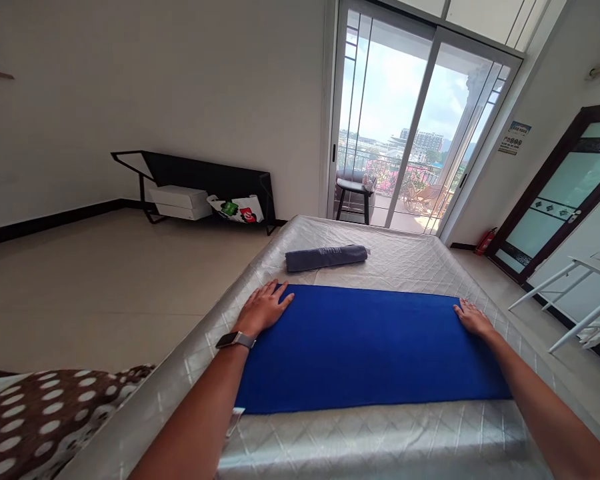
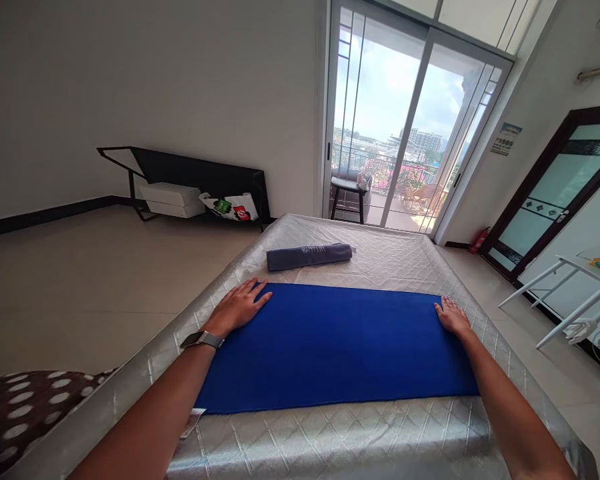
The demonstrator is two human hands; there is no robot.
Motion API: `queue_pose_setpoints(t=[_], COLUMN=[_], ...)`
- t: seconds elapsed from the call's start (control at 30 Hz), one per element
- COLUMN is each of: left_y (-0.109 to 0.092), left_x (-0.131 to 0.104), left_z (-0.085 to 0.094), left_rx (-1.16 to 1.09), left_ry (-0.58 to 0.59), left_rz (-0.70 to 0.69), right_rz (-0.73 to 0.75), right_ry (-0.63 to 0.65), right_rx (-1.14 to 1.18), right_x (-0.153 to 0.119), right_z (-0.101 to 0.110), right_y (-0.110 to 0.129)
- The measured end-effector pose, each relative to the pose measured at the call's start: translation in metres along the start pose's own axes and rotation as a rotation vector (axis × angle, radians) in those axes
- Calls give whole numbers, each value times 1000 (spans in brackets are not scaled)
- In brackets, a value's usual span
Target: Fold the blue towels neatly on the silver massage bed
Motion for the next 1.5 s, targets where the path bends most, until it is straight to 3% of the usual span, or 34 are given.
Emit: queue_pose_setpoints(t=[0.07,0.13,0.27,0.43,0.5,0.57,0.63,0.73,1.03,1.13,1.23,1.33,1.43,1.5], left_y=[-1,-1,-2,-2,-3,-4,-4,-4,-1,0,0,-2,-4,-5], left_x=[0,0,1,1,0,0,0,1,2,2,2,1,0,-1], left_z=[0,0,-1,0,1,2,1,1,-3,-5,-4,-1,3,4], left_rx=[-18,-25,-29,-30,-33,-36,-34,-27,-36,-17,-9,1,13,15], left_ry=[-17,-23,-26,-16,-12,-5,1,-5,-6,-8,-2,20,29,25], left_rz=[15,25,16,23,25,22,19,12,16,20,14,18,25,27], right_rz=[-1,50,292,536,564,553,516,441,106,-32,-87,-98,-46,51], right_ry=[-18,-67,-89,44,105,128,123,97,-24,-40,-46,-45,-120,-203], right_rx=[-20,-38,-2,143,166,153,121,69,3,14,15,-32,-136,-167], right_x=[-2,-8,-33,-68,-75,-76,-73,-59,-6,0,0,-6,-13,-22], right_z=[6,9,-8,-46,-56,-60,-60,-54,-19,-9,-4,1,10,14], right_y=[11,37,127,235,258,265,257,225,55,16,4,11,34,65])
Point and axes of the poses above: each hand's wrist, its own x-axis towards the middle knuckle, its own z-axis out of the back of the hand, y = z × x, the point moved 5 cm from there along x, towards the middle knuckle, and after that the axes turned 10 degrees about x, right-handed, at the moved point
